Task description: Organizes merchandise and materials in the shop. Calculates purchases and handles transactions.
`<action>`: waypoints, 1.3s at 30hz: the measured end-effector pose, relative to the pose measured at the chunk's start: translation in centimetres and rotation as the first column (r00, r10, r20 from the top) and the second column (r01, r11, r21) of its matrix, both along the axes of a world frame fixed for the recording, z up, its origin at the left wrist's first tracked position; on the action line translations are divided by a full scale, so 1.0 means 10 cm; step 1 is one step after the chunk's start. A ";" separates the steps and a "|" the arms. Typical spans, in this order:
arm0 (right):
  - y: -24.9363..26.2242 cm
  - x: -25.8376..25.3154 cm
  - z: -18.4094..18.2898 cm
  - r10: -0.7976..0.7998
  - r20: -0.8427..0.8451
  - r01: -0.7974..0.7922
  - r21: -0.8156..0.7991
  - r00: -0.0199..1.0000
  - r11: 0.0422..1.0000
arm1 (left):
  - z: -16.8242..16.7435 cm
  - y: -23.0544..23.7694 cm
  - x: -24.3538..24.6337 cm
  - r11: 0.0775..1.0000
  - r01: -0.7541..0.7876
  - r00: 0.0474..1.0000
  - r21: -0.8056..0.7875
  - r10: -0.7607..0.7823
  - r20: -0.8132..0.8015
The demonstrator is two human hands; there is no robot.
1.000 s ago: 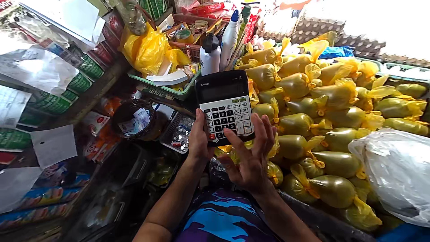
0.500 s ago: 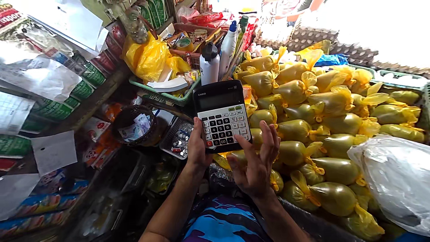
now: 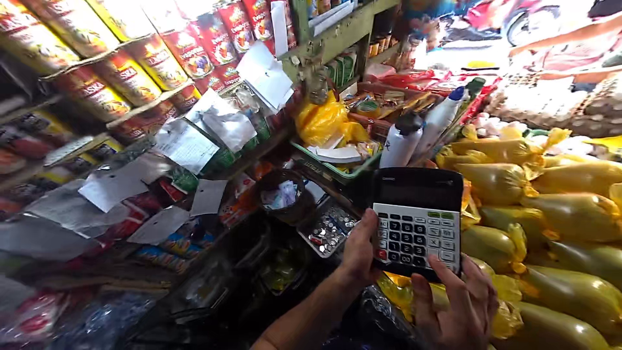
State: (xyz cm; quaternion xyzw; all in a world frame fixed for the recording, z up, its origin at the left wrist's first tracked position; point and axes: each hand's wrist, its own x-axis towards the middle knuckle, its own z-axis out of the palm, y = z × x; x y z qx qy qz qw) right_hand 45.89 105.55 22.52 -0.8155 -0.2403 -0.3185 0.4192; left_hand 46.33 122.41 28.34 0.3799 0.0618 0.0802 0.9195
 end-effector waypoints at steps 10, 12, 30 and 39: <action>0.03 -0.03 -0.09 0.047 -0.001 -0.047 0.054 0.999 0.997 | 0.00 0.08 -0.09 0.999 -0.018 1.000 0.041 0.018 -0.019; 0.04 -0.03 -0.07 0.047 -0.011 -0.046 0.044 0.999 0.998 | 0.00 0.08 -0.09 0.999 -0.028 0.998 0.031 0.029 -0.050; 0.13 0.24 0.31 0.083 -0.110 -0.094 -0.100 0.990 0.991 | -0.18 0.17 -0.05 1.000 -0.004 0.998 -0.024 0.006 0.066; 0.16 0.23 0.21 0.086 -0.162 -0.094 -0.042 0.983 0.995 | -0.21 0.17 -0.06 0.998 0.013 0.997 -0.068 -0.008 0.076</action>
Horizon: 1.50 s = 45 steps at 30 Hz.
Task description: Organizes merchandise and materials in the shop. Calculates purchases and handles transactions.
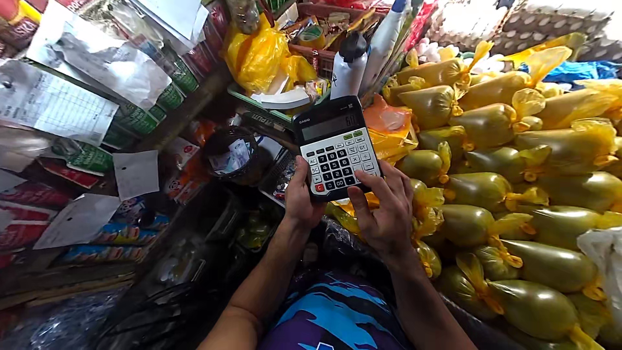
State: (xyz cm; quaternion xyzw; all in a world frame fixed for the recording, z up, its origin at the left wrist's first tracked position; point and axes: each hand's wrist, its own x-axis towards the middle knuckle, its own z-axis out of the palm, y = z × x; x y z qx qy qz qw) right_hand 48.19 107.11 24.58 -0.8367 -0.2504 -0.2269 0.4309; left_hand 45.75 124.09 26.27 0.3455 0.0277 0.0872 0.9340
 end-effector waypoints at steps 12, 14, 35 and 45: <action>-0.07 -0.07 0.12 -0.026 0.056 0.028 -0.048 0.998 0.998 | 0.12 0.01 -0.07 0.997 0.041 0.998 0.071 -0.044 0.045; -0.04 -0.11 0.16 -0.019 0.085 0.022 -0.043 0.996 0.999 | 0.14 0.01 -0.08 0.996 0.042 0.999 0.075 -0.044 0.026; 0.05 -0.18 0.09 -0.162 0.184 0.167 -0.014 0.970 0.986 | 0.05 0.04 0.00 0.996 0.087 0.994 -0.021 -0.086 0.066; 0.05 -0.19 -0.09 -0.227 0.147 0.237 -0.053 0.963 0.970 | 0.04 0.01 0.12 0.994 0.103 0.994 -0.022 -0.101 0.052</action>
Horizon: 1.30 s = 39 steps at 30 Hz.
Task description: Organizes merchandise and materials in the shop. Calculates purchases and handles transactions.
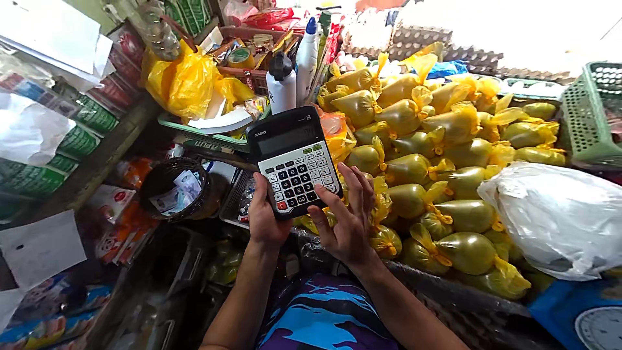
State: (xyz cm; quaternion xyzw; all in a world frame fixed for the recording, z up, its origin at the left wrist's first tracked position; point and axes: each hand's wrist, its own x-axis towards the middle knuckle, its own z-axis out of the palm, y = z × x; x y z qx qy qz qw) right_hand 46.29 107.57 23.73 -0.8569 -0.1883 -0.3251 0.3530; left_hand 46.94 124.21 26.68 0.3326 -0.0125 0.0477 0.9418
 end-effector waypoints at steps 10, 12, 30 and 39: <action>-0.15 -0.09 0.05 -0.054 -0.093 0.059 0.052 0.994 0.997 | -0.02 -0.13 0.09 0.990 0.128 0.986 0.056 -0.121 -0.112; -0.19 -0.15 0.15 -0.084 -0.076 0.088 0.051 0.994 0.995 | -0.03 -0.15 0.09 0.986 0.164 0.981 0.034 -0.160 -0.108; 0.19 -0.49 -0.04 -0.457 -0.151 0.428 -0.189 0.877 0.884 | -0.40 0.03 0.11 0.896 0.411 0.902 -0.168 -0.427 -0.068; 0.10 -0.59 -0.06 -0.446 -0.074 0.422 -0.218 0.892 0.880 | -0.32 -0.09 -0.12 0.934 0.357 0.929 -0.023 -0.358 -0.094</action>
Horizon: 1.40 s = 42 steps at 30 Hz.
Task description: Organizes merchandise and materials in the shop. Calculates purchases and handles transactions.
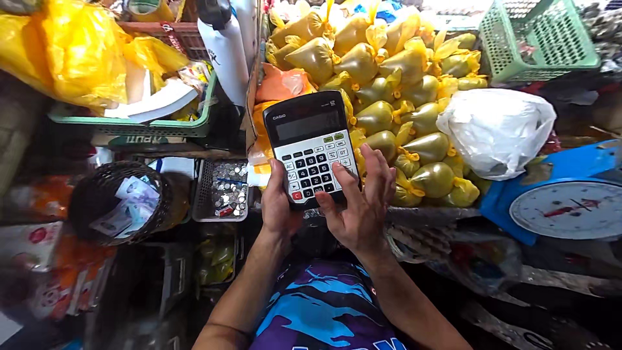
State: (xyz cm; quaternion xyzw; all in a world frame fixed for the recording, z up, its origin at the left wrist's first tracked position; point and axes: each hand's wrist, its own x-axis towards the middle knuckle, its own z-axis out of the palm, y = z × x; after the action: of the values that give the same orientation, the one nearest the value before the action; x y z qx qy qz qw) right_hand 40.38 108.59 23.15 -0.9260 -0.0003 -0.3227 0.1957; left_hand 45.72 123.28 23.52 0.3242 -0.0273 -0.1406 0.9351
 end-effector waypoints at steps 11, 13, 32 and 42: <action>-1.02 -0.47 0.12 0.213 0.187 -0.236 0.111 0.959 0.965 | 0.19 -1.13 -0.33 0.995 -0.027 0.999 0.096 0.031 -0.045; -1.19 -0.53 -0.02 0.197 0.136 -0.211 0.097 0.971 0.973 | 0.20 -1.36 -0.42 0.991 -0.017 0.999 0.130 0.022 -0.030; -2.17 -0.92 -0.19 0.146 0.119 -0.165 0.170 0.982 0.972 | 0.13 -2.38 -0.54 0.983 0.059 0.998 0.173 -0.058 -0.006; -2.43 -0.70 -0.20 -0.046 0.211 -0.002 0.218 0.977 0.976 | 0.15 -2.45 -0.28 0.990 0.129 0.992 0.060 -0.129 -0.005</action>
State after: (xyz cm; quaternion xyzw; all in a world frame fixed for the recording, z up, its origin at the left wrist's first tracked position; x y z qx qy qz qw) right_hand 33.35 84.28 21.19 -0.8588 0.0242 -0.4209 0.2909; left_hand 42.96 98.75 25.03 0.3499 -0.0433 -0.2016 0.9138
